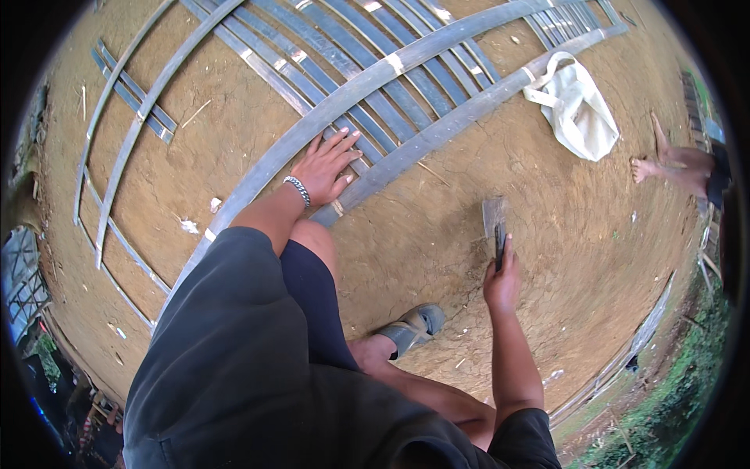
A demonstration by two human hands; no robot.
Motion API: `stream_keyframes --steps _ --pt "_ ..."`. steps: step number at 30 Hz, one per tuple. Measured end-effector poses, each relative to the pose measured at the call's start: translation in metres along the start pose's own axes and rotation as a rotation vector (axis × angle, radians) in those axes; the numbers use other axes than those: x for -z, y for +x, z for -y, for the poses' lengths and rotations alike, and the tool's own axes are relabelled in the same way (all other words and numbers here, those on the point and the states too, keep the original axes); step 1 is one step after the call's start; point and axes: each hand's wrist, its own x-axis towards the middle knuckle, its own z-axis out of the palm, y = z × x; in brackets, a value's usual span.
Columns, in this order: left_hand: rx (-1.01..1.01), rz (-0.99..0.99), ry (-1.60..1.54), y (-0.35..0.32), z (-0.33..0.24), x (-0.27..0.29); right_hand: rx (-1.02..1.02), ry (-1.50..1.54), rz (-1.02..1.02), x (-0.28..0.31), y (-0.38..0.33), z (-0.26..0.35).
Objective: The person constructs a bamboo frame by hammering small wooden pegs into pre-drilled holes using a small axe as a hammer. The person reaches into a white bag for pegs and secures them into the joints of the bamboo slats lying on the dirt ground.
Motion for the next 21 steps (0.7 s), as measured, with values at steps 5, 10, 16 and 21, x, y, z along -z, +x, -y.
stream_keyframes --steps 5,10,16,21 --pt "0.217 0.103 0.151 0.003 -0.038 0.009 -0.131 -0.201 0.155 0.016 0.005 -0.054" --pt "0.599 0.785 0.044 -0.001 -0.092 0.014 0.003 -0.262 0.187 0.023 -0.001 -0.084" --pt "0.578 0.830 0.224 -0.015 -0.144 0.015 -0.026 -0.309 0.461 0.044 0.012 -0.087" --pt "0.512 0.818 0.207 -0.015 -0.131 0.021 -0.032 -0.287 0.566 0.056 0.021 -0.080"
